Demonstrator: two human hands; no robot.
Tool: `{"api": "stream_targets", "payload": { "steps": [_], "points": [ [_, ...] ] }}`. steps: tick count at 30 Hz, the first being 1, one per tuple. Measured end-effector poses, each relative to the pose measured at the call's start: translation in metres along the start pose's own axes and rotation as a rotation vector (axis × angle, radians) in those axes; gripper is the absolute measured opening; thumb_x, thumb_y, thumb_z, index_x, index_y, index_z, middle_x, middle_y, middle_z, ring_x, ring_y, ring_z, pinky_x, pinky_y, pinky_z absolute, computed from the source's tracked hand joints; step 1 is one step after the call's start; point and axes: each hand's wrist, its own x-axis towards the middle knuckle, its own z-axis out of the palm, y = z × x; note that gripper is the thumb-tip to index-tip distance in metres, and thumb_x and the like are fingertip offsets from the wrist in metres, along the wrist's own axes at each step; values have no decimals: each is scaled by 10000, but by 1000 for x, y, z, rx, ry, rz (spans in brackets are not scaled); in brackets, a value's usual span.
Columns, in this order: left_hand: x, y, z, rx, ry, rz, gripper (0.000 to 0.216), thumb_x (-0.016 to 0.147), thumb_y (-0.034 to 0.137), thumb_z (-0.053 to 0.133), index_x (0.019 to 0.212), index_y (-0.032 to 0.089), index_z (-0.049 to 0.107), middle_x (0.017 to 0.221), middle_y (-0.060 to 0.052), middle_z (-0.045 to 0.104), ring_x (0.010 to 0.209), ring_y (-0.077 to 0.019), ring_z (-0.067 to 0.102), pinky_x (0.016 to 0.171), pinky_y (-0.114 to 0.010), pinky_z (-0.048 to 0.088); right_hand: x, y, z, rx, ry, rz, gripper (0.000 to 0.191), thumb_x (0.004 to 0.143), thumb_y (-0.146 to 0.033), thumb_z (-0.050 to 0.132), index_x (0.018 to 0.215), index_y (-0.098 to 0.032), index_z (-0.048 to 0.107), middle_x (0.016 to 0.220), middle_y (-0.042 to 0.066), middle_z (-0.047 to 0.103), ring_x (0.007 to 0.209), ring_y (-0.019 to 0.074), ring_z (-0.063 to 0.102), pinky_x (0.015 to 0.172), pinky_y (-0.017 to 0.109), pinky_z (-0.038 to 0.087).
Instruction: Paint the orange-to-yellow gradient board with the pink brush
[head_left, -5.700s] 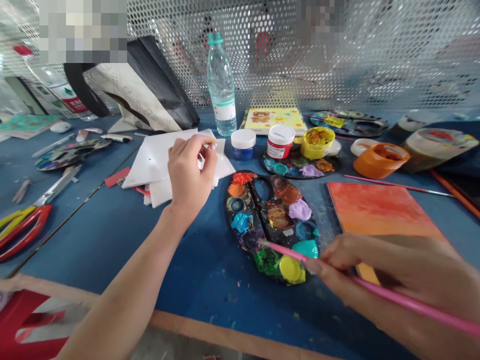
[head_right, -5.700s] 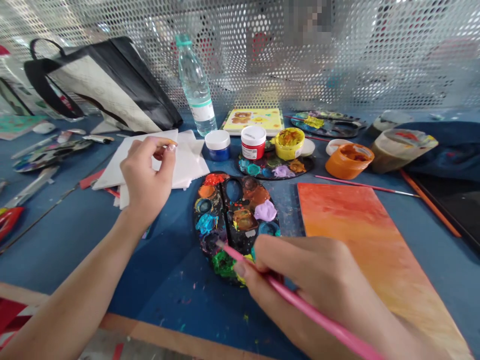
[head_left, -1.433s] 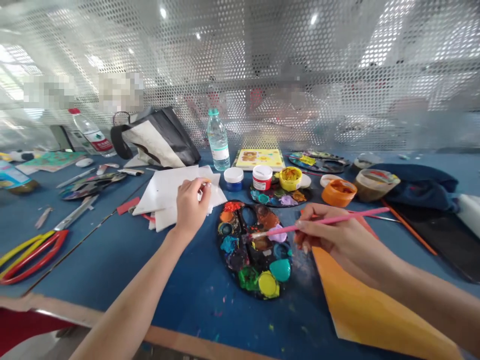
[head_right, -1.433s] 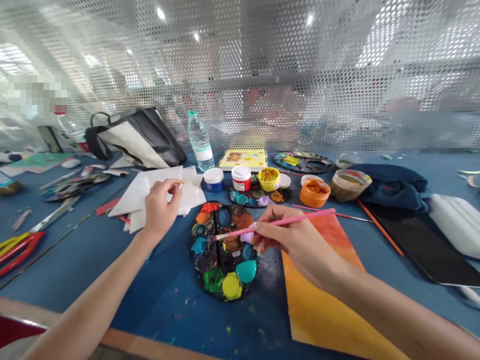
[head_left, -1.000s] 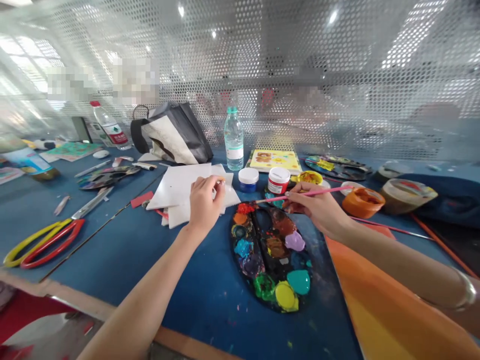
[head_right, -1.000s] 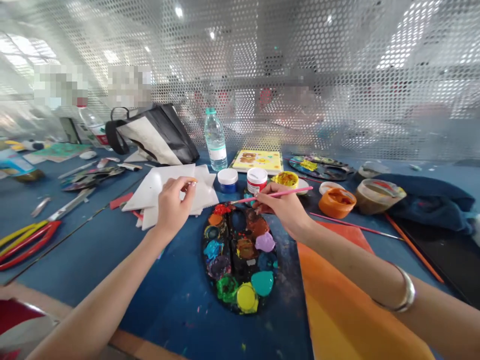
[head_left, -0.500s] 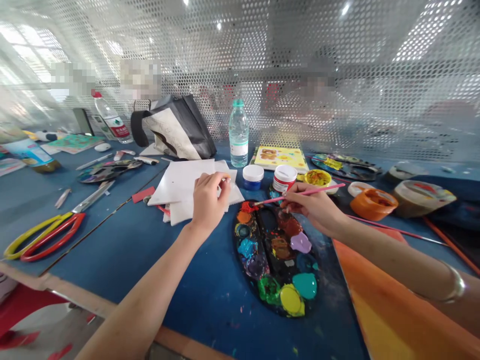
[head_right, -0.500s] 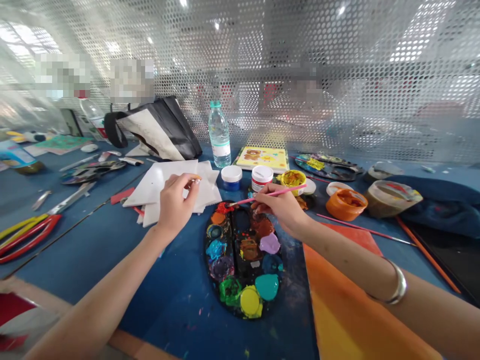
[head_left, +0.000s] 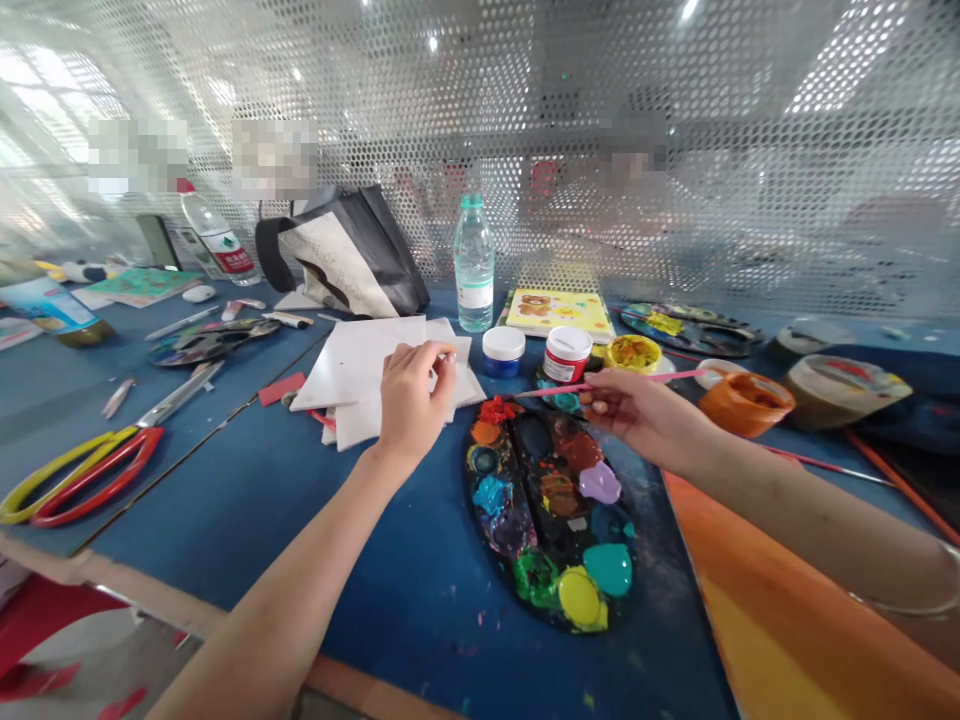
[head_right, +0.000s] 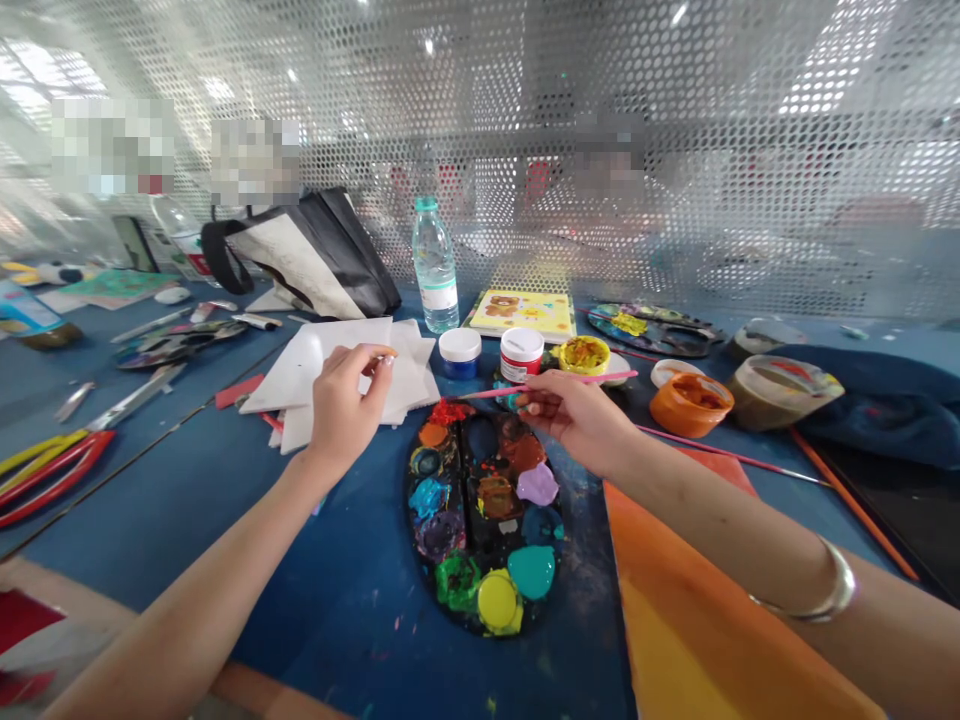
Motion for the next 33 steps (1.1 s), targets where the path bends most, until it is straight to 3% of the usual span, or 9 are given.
{"api": "stream_targets", "payload": {
  "steps": [5,11,14,19,22,28,33],
  "points": [
    [0,1,0,-1,-7,-12,107,871,157,512,833,226,584,691,6,638,715,-182,532,731,-322,423,-32,-3,-10,-23,-10,42,130,691,-227,728,641,-203,610,570,-4,613,472,99,494,464,236,471],
    [-1,2,0,-1,-20,-24,106,877,169,502,850,228,586,718,3,651,749,-185,549,753,-324,431,-74,5,-7,-237,-209,-45,194,726,-264,740,618,-194,595,564,-1,627,521,105,558,466,198,417],
    [-1,2,0,0,-20,-24,108,880,172,497,847,229,582,716,4,649,751,-186,551,749,-324,428,-84,8,-4,-430,-263,-147,168,751,-280,713,661,-207,591,604,1,648,537,122,574,486,220,431],
    [-1,0,1,-1,-19,-24,105,877,163,498,847,230,573,724,2,649,755,-187,551,744,-327,423,-99,3,-7,-946,-351,-289,153,804,-303,617,677,-231,570,574,-25,567,494,112,475,425,217,353],
    [-1,0,1,-2,-16,-23,110,876,158,497,848,228,577,722,3,647,756,-185,553,747,-325,421,-107,-1,-7,-1112,-356,-365,148,837,-307,567,706,-241,588,621,-21,603,523,114,495,448,218,368],
    [-1,1,1,3,-17,-33,110,877,165,497,853,226,585,718,5,641,769,-188,554,761,-322,423,-110,-5,1,-1146,-447,-457,155,816,-233,558,666,-237,597,586,-40,613,495,90,505,456,201,367],
    [0,1,1,15,-24,-35,117,874,163,497,856,227,594,696,12,630,763,-182,553,763,-313,424,-110,-9,6,-1153,-517,-417,150,812,-223,553,683,-245,625,557,-41,599,437,86,448,411,212,325]
  ]
}}
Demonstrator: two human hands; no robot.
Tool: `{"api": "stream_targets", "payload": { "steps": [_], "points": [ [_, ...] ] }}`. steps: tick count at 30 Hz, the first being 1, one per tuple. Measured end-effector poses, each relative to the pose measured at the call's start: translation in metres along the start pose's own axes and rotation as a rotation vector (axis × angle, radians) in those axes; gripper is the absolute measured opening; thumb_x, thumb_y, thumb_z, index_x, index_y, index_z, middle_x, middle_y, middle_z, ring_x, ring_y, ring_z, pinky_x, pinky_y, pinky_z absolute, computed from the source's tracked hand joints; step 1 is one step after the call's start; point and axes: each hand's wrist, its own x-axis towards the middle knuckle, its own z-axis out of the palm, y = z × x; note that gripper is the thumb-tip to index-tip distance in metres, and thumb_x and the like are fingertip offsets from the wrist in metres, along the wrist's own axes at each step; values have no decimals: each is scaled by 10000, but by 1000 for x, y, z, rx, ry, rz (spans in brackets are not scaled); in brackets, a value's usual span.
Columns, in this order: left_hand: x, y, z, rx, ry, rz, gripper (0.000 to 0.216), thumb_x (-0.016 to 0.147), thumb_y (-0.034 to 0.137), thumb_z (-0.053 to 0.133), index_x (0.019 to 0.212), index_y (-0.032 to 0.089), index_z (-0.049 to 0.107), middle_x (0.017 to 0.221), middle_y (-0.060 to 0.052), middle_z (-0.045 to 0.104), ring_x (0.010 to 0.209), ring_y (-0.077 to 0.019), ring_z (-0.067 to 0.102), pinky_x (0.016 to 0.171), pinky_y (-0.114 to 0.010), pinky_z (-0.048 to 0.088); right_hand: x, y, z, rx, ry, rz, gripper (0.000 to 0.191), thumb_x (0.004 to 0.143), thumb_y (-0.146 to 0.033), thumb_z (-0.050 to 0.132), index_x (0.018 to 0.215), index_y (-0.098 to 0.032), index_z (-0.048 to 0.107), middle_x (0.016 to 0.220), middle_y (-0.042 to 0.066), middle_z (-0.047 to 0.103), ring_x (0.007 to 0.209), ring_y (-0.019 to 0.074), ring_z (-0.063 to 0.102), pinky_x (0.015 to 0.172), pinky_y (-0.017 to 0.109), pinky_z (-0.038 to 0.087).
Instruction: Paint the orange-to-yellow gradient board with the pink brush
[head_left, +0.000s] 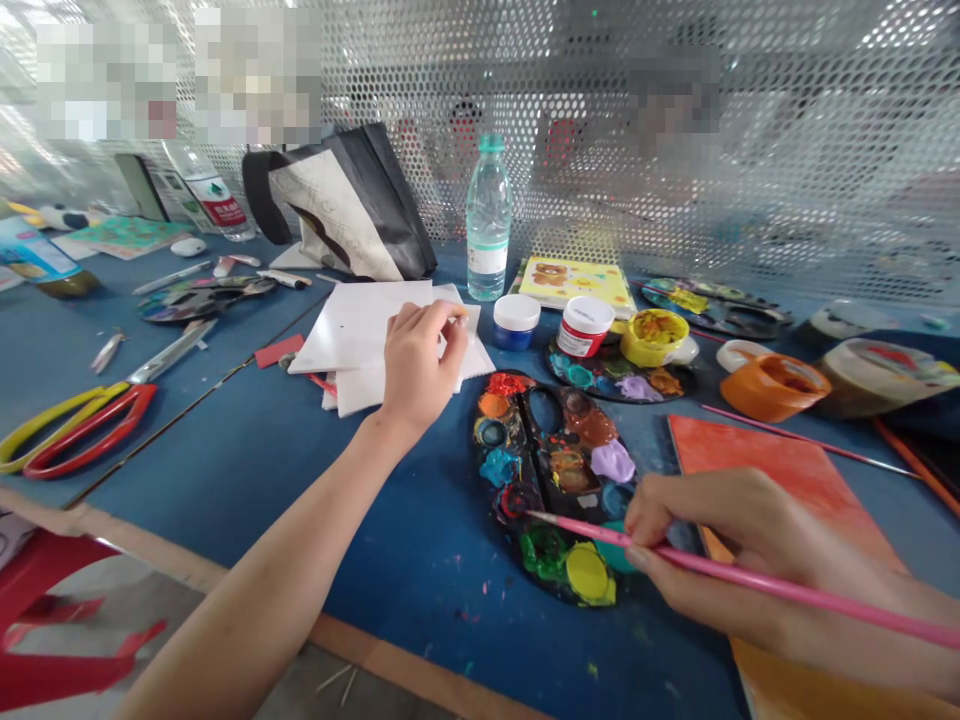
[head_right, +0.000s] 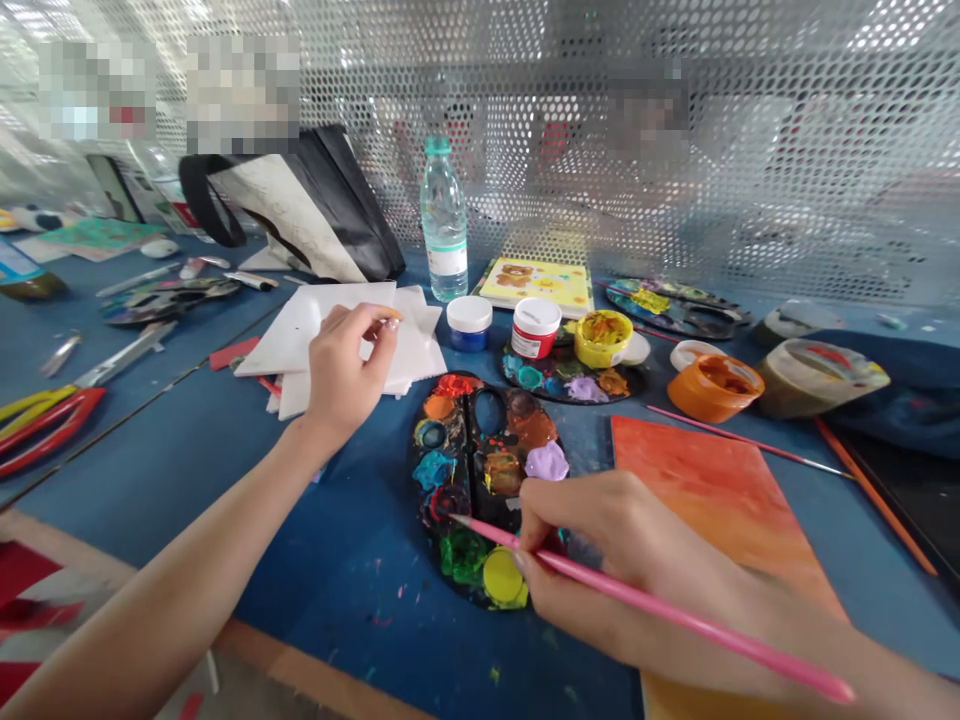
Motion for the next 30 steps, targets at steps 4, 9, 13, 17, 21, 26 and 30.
{"api": "stream_targets", "payload": {
  "steps": [4,9,13,17,21,26,30],
  "points": [
    [0,0,0,-3,6,6,121,881,173,492,853,227,596,692,10,625,748,-179,546,755,-312,425,0,1,0,-3,34,37,169,843,-268,540,703,-243,632,593,-27,626,480,99,496,437,219,350],
    [0,-1,1,-8,10,16,123,888,180,486,857,219,599,680,7,613,742,-182,541,754,-317,426,-2,5,-1,-29,15,7,174,848,-276,548,698,-247,631,614,-35,637,519,100,527,455,206,373],
    [0,-1,1,-12,2,3,123,884,171,489,862,222,598,693,6,622,753,-183,545,755,-319,425,-3,4,-2,-26,13,-11,179,860,-287,537,721,-246,642,612,-38,640,484,92,489,469,215,381],
    [0,-1,1,-3,-5,-4,123,880,164,494,864,225,599,694,8,626,757,-181,545,757,-317,425,-3,3,-2,-39,36,-11,200,863,-310,547,690,-246,625,598,-38,621,506,99,506,452,214,368],
    [0,-1,1,4,4,15,126,882,164,493,864,218,605,702,7,641,750,-179,549,753,-316,427,-4,6,-1,-39,-5,-20,172,870,-260,538,729,-255,636,596,-53,618,468,83,470,430,210,345],
    [-1,-1,2,5,32,50,119,880,172,497,860,221,603,685,11,640,736,-183,557,748,-316,435,-7,9,0,-87,86,-19,221,884,-341,526,699,-245,600,571,-43,582,476,99,476,415,222,335],
    [-1,-1,3,-2,40,57,116,875,165,503,841,224,597,683,5,642,735,-191,560,741,-326,438,-5,4,1,-93,60,-52,208,886,-265,502,700,-233,589,587,-51,593,491,83,492,452,193,373]
  ]
}}
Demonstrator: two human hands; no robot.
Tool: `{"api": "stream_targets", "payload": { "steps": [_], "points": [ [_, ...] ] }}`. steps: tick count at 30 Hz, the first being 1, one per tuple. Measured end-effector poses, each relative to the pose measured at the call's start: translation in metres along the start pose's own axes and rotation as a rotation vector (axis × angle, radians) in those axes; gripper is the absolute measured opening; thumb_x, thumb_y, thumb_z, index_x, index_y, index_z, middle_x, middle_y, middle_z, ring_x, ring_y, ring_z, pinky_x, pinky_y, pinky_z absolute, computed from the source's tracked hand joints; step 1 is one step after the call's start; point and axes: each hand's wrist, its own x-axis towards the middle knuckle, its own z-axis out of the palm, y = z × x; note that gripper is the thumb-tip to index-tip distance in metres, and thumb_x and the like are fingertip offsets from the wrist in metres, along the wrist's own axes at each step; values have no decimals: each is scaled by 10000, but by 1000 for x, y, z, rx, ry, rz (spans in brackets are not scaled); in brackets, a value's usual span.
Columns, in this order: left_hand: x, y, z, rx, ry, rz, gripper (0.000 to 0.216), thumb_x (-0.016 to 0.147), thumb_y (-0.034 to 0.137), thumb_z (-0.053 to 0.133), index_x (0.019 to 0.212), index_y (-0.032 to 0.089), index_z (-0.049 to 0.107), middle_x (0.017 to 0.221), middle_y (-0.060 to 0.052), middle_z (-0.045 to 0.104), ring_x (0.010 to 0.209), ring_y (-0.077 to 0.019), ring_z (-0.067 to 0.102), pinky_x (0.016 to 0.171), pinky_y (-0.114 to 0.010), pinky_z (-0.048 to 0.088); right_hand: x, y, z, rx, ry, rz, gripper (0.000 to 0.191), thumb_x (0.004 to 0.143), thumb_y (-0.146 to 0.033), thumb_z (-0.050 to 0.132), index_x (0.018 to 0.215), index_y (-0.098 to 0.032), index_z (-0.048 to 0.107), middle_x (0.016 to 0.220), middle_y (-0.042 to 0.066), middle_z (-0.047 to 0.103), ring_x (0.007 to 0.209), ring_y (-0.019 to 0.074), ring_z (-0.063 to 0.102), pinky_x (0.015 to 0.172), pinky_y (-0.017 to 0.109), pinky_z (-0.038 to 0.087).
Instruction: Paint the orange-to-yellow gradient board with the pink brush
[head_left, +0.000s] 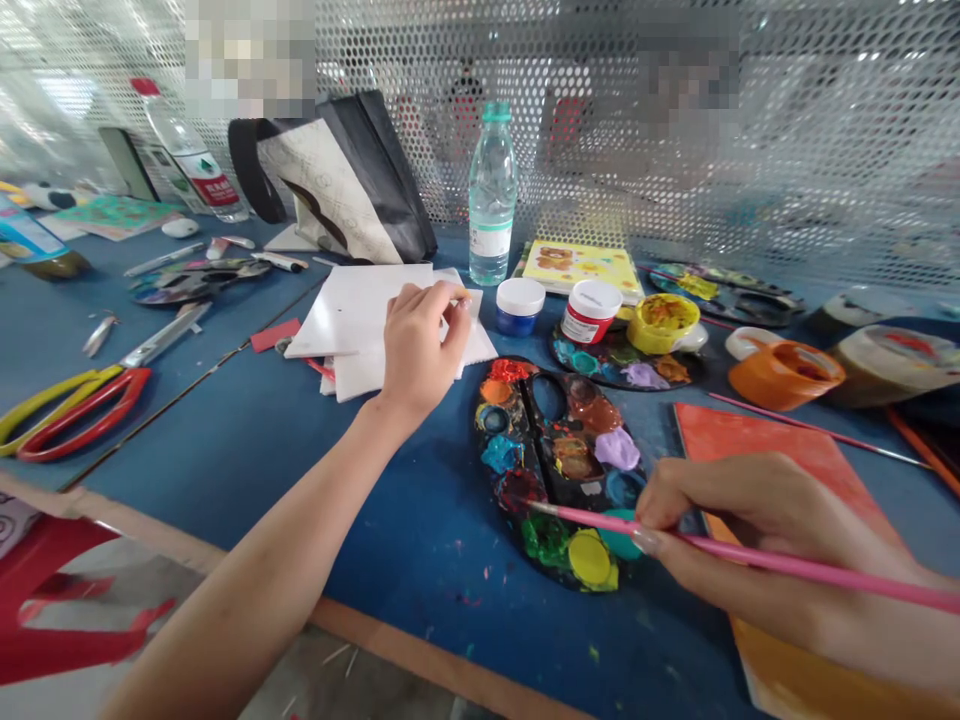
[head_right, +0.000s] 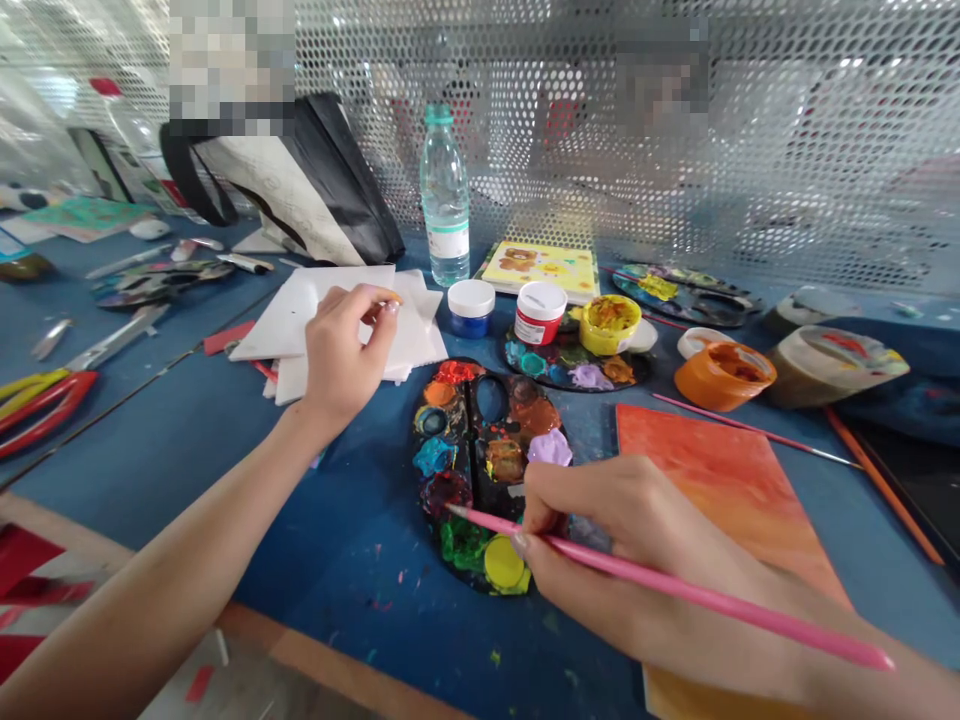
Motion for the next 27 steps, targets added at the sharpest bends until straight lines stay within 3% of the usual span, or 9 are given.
{"api": "stream_targets", "payload": {
  "steps": [13,18,27],
  "points": [
    [0,-1,0,5,1,2,118,877,158,498,851,231,587,696,5,644,746,-189,564,736,-331,434,3,-5,0,-74,8,-122,217,867,-175,506,667,-213,579,534,-47,556,431,73,432,395,193,323],
    [0,-1,1,12,-3,0,120,879,162,498,849,229,592,685,4,638,738,-191,556,731,-332,435,-1,-5,1,-20,25,-154,161,865,-203,551,717,-218,612,610,-20,625,479,93,519,475,205,399],
    [1,-1,0,12,6,-5,119,871,152,509,846,229,595,688,-1,643,747,-200,565,734,-342,440,-4,-6,4,-7,25,-139,159,831,-181,564,680,-223,591,602,-23,615,492,98,538,478,207,406]
  ]
}}
